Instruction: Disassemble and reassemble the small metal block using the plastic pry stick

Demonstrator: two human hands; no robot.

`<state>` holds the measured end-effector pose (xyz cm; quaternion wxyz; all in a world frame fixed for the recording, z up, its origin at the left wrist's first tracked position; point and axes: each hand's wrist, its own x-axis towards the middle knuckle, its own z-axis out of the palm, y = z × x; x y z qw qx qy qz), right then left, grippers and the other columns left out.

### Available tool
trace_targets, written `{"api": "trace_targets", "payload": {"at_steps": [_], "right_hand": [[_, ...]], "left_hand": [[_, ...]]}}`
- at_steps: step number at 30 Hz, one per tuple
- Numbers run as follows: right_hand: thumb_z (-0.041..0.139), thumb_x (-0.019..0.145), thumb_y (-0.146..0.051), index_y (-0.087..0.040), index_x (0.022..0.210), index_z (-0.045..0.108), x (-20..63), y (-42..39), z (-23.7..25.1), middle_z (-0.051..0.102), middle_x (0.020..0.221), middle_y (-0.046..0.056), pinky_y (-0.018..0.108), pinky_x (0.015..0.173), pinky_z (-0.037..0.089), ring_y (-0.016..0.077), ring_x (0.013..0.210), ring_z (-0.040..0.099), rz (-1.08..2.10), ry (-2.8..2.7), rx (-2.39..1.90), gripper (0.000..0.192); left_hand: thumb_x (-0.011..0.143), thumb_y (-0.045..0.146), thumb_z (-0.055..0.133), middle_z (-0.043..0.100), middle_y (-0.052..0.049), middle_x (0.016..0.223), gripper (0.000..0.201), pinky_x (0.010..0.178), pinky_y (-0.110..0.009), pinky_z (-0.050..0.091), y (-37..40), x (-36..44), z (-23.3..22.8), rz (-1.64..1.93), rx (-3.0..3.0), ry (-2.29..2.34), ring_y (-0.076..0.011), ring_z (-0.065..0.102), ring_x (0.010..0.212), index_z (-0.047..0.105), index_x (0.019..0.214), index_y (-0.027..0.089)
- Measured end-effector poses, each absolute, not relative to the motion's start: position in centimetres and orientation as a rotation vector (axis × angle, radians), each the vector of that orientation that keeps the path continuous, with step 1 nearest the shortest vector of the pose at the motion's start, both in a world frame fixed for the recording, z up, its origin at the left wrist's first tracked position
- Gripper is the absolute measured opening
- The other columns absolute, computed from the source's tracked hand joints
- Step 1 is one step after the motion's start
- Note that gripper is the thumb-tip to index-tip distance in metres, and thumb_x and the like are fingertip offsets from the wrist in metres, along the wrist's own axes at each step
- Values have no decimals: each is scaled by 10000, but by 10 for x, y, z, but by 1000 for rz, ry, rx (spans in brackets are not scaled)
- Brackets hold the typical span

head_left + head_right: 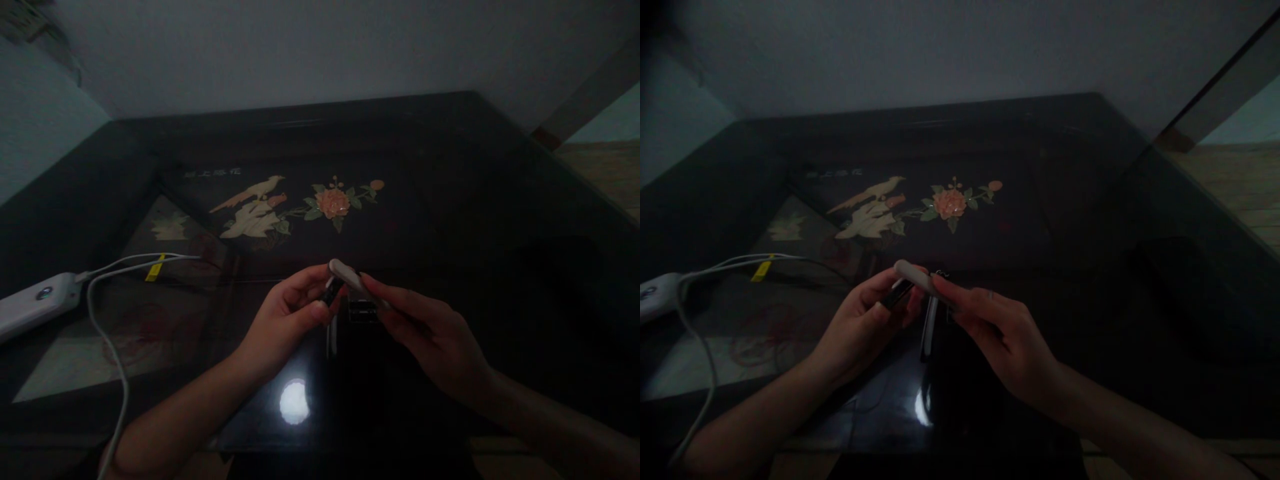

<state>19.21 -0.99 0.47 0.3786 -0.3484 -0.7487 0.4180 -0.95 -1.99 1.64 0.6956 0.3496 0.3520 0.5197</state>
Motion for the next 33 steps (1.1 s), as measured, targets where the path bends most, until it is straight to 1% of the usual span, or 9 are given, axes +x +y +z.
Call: {"api": "trace_targets", "payload": {"at_steps": [2,6,10,15,18,21,25,30,33], "right_hand": [[516,916,-99,-354,1346,517,192,-9,5,663,1253,-2,286,857,569,175,1048,671,1067,-1898,-882,500],[530,911,-101,-363,1346,516,193,-10,5,676,1230,-1,262,785,581,172,1020,679,1068,-1913,-876,508],[512,922,-100,-359,1356,507,194,-10,5,679,1222,2,266,799,571,165,998,678,1047,-1921,-878,505],[537,917,-142,-360,1339,530,194,-8,5,716,1138,9,257,702,576,173,903,693,1020,-1952,-882,475],[526,920,-137,-364,1344,522,193,-8,6,708,1153,7,268,737,572,171,911,691,1027,-1918,-898,481],[533,913,-120,-362,1353,512,193,-9,7,730,1060,1,226,681,556,142,829,685,1040,-1946,-842,502],[517,916,-94,-370,1365,491,194,-11,8,712,1093,-4,208,680,539,118,817,662,1075,-1992,-706,528],[525,916,-119,-318,1343,534,193,-11,7,717,903,8,210,583,509,121,696,626,999,-1981,-862,471],[517,918,-120,-320,1344,533,191,-12,7,718,972,22,226,628,532,131,748,648,1054,-1987,-752,470]], "left_hand": [[667,349,835,697,-7,770,364,700,-193,491,-20,-9,16,1162,766,791,-127,629,729,746,993,214],[670,335,834,700,-13,756,403,769,-230,511,-21,-9,15,1157,786,808,-124,624,687,738,1038,201],[682,301,829,724,-12,828,341,791,-222,520,-22,-9,15,1188,794,799,-121,649,722,748,1007,233],[687,301,825,741,-37,888,377,817,-253,528,-23,-10,15,1178,812,821,-158,680,790,736,1044,220],[688,309,824,744,-24,891,354,804,-235,529,-22,-9,14,1195,803,811,-148,682,793,742,1024,237],[717,297,806,745,-12,890,345,806,-201,518,-20,-10,13,1178,835,784,-137,682,829,735,1051,250],[756,239,778,750,-7,942,343,791,-155,505,-20,-11,11,1168,872,796,-114,678,853,717,1094,259],[743,255,788,749,-19,979,331,816,-192,515,-20,-11,11,1195,871,793,-141,683,891,730,1069,255],[719,242,806,750,-13,922,345,778,-183,518,-20,-11,10,1211,872,838,-126,682,822,733,1056,255]]}}
